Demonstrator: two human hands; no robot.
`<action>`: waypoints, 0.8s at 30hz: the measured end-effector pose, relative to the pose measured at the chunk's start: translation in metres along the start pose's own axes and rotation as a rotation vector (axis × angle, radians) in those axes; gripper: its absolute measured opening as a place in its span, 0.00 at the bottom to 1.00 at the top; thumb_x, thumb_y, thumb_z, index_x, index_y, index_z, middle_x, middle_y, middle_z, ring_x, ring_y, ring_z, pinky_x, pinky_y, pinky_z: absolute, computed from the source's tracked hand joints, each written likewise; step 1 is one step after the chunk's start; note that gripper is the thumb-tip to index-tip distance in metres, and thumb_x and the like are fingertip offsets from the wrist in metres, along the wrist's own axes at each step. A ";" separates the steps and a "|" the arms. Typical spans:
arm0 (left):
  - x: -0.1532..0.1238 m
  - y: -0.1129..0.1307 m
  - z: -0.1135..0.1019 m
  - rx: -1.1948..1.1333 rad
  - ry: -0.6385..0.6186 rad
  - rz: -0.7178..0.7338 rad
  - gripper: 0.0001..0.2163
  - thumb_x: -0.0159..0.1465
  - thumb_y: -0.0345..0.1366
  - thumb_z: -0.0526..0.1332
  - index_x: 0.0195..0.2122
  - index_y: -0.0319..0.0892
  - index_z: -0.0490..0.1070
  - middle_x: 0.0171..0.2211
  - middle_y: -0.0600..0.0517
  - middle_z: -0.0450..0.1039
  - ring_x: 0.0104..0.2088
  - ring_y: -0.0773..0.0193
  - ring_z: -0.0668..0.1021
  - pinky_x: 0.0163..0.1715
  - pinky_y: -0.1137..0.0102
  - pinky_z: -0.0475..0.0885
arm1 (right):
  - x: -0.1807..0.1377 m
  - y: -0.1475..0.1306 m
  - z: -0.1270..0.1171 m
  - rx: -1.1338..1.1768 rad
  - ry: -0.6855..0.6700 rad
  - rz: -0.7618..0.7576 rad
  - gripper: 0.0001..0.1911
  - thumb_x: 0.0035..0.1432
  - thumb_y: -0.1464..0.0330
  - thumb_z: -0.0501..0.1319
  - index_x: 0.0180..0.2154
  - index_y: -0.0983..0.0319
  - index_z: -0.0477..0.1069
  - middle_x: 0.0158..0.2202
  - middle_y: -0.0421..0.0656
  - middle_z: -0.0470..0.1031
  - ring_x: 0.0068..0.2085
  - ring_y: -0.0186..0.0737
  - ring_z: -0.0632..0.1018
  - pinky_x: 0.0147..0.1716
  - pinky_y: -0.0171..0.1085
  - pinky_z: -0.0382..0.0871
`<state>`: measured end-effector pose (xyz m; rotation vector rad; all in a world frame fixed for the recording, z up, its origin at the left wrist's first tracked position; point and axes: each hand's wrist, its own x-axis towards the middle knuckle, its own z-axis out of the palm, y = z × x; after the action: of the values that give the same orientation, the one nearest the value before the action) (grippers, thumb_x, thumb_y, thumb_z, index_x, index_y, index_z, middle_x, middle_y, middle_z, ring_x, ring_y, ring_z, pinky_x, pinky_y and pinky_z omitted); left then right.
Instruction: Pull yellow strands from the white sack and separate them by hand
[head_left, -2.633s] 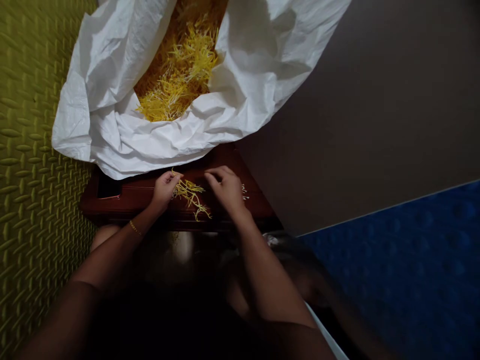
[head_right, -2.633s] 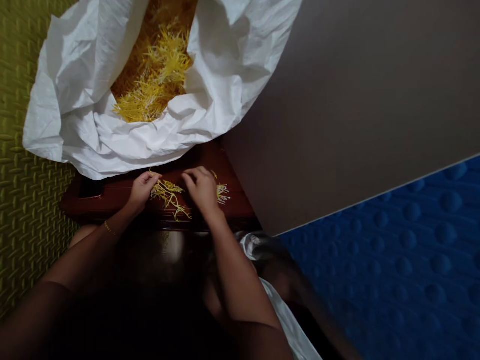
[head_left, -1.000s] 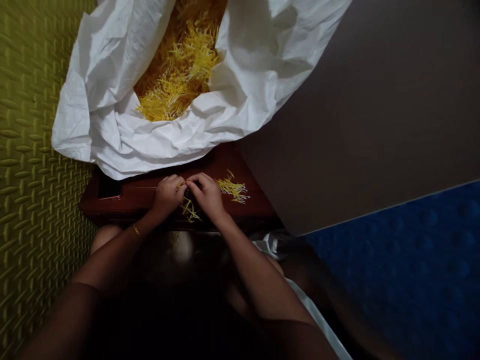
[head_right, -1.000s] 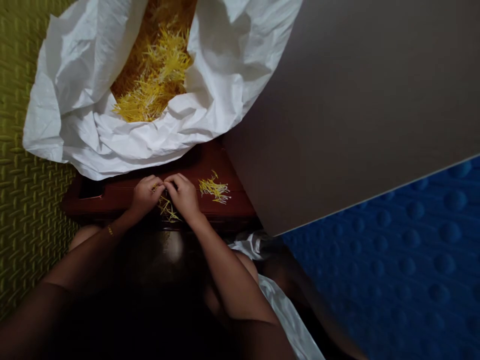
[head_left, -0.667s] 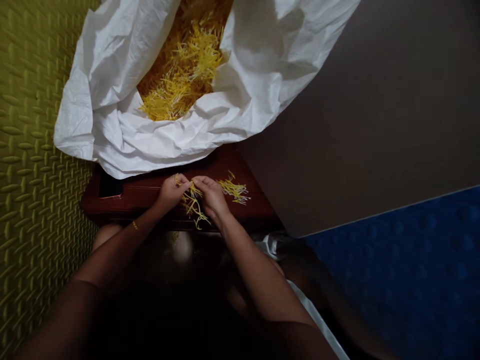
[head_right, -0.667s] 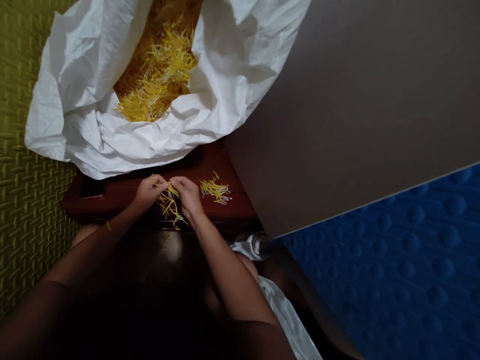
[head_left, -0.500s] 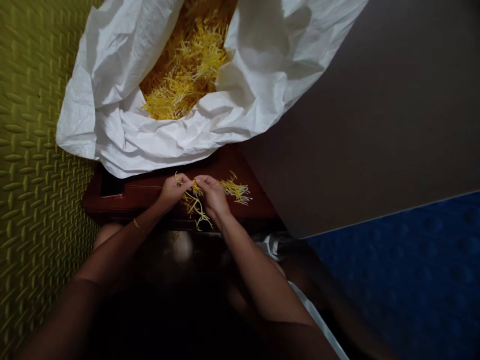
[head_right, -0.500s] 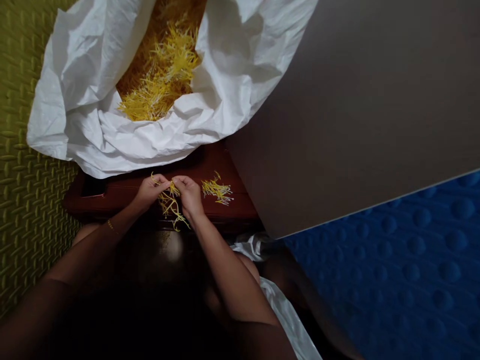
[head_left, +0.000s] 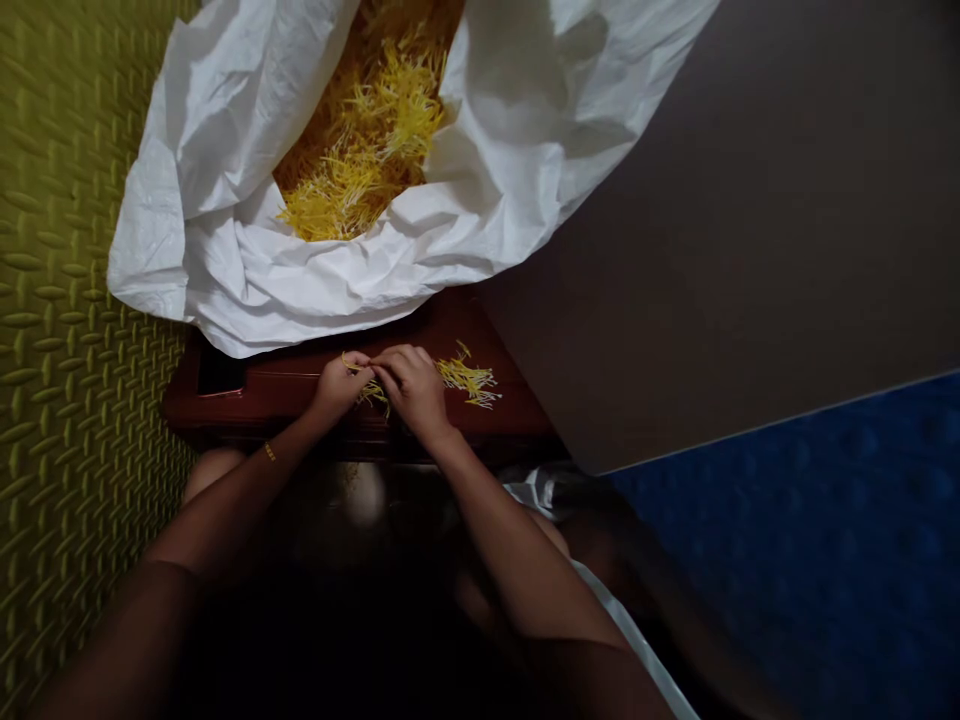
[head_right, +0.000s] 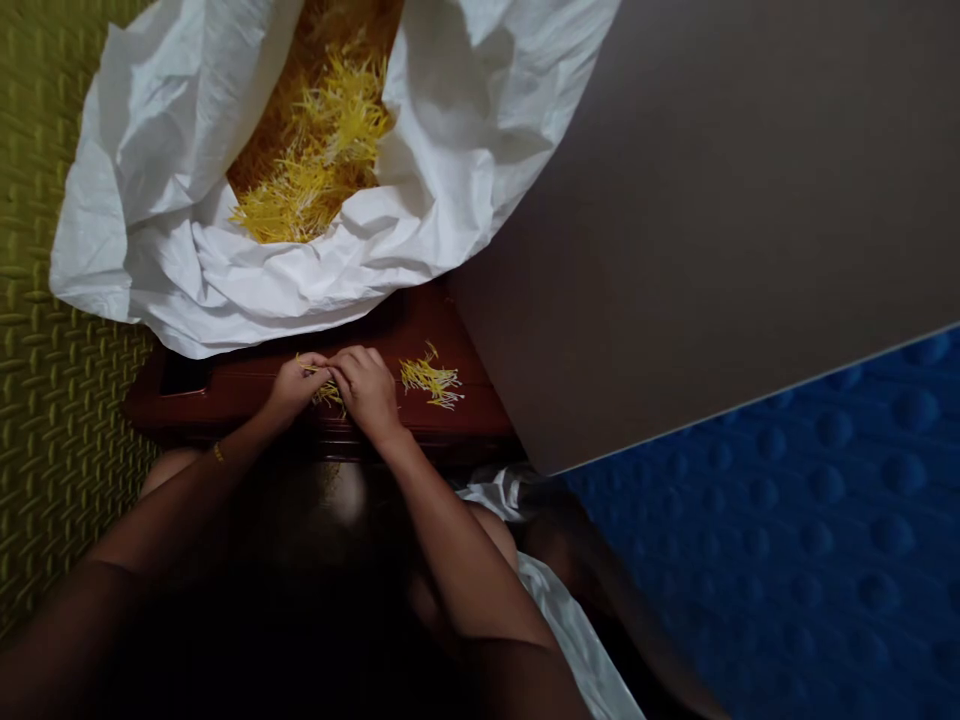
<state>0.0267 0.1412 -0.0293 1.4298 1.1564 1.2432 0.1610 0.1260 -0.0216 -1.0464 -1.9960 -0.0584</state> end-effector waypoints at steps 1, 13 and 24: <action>0.000 0.000 0.001 -0.061 -0.015 -0.031 0.03 0.50 0.31 0.59 0.24 0.38 0.68 0.22 0.57 0.67 0.25 0.72 0.68 0.30 0.75 0.63 | 0.000 0.000 0.000 0.007 0.004 0.004 0.08 0.61 0.68 0.54 0.36 0.60 0.71 0.34 0.45 0.73 0.38 0.41 0.70 0.38 0.40 0.63; -0.004 -0.001 0.007 -0.087 0.034 0.044 0.03 0.51 0.32 0.59 0.24 0.38 0.69 0.22 0.56 0.68 0.26 0.71 0.68 0.31 0.75 0.64 | 0.002 -0.001 0.000 0.193 0.051 0.120 0.07 0.59 0.69 0.54 0.32 0.61 0.70 0.32 0.44 0.72 0.36 0.39 0.72 0.38 0.38 0.65; -0.013 0.012 0.009 -0.131 -0.098 0.011 0.04 0.53 0.33 0.60 0.27 0.37 0.70 0.26 0.53 0.71 0.28 0.70 0.71 0.33 0.74 0.66 | 0.007 0.009 0.013 1.160 0.348 1.008 0.05 0.41 0.66 0.60 0.24 0.61 0.67 0.21 0.36 0.69 0.24 0.31 0.69 0.28 0.34 0.67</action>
<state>0.0357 0.1264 -0.0207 1.3853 0.9845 1.2203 0.1568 0.1413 -0.0276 -0.9759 -0.7227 1.1999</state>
